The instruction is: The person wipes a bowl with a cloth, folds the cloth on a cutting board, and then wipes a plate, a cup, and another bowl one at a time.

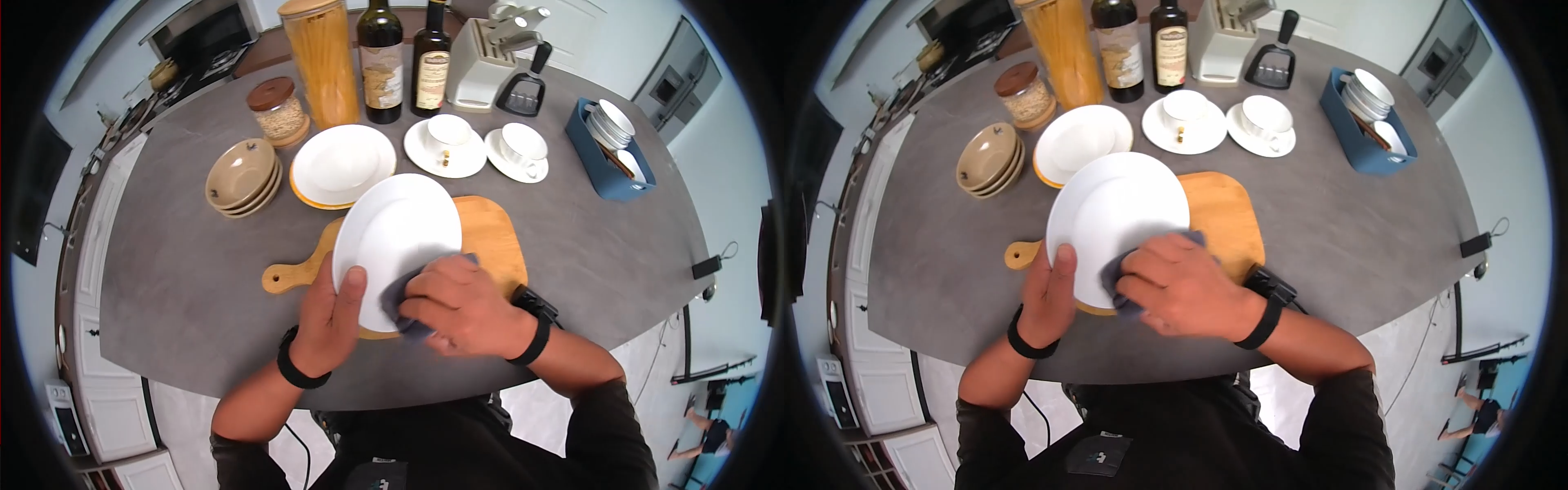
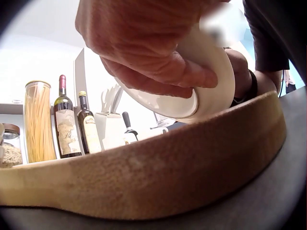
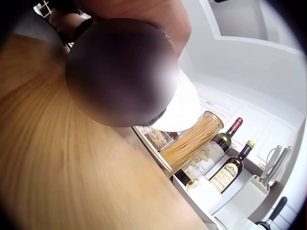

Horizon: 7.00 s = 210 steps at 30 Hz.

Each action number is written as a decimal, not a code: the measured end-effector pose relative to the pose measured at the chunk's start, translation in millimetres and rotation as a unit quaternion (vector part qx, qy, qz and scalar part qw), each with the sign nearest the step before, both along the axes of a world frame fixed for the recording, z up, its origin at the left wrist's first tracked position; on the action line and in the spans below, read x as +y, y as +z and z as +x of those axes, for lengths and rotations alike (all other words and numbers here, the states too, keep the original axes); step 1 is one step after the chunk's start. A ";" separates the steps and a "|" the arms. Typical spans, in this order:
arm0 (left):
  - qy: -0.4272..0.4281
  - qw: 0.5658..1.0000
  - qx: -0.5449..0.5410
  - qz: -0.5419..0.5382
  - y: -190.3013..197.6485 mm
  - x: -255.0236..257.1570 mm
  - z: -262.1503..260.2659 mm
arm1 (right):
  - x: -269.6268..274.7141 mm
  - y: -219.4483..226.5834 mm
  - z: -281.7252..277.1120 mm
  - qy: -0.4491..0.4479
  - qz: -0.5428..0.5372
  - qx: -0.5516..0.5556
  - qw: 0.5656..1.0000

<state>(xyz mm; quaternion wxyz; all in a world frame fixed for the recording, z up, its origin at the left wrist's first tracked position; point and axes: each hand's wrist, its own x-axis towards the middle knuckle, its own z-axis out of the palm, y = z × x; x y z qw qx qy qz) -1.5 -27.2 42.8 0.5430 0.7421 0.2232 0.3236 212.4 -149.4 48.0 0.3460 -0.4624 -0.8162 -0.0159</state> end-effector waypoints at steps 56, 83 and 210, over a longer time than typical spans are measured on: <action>-0.118 0.990 0.045 -0.056 2.7 0.9 3.4 | 21.9 8.2 16.7 -0.246 0.020 0.036 0.968; -0.020 0.998 0.053 -0.035 7.4 15.9 -2.1 | 24.1 -12.4 28.6 -0.223 0.040 -0.022 0.974; -0.067 0.982 -0.012 -0.174 9.5 29.2 -13.2 | 12.0 -7.7 52.6 -0.263 -0.125 0.530 0.796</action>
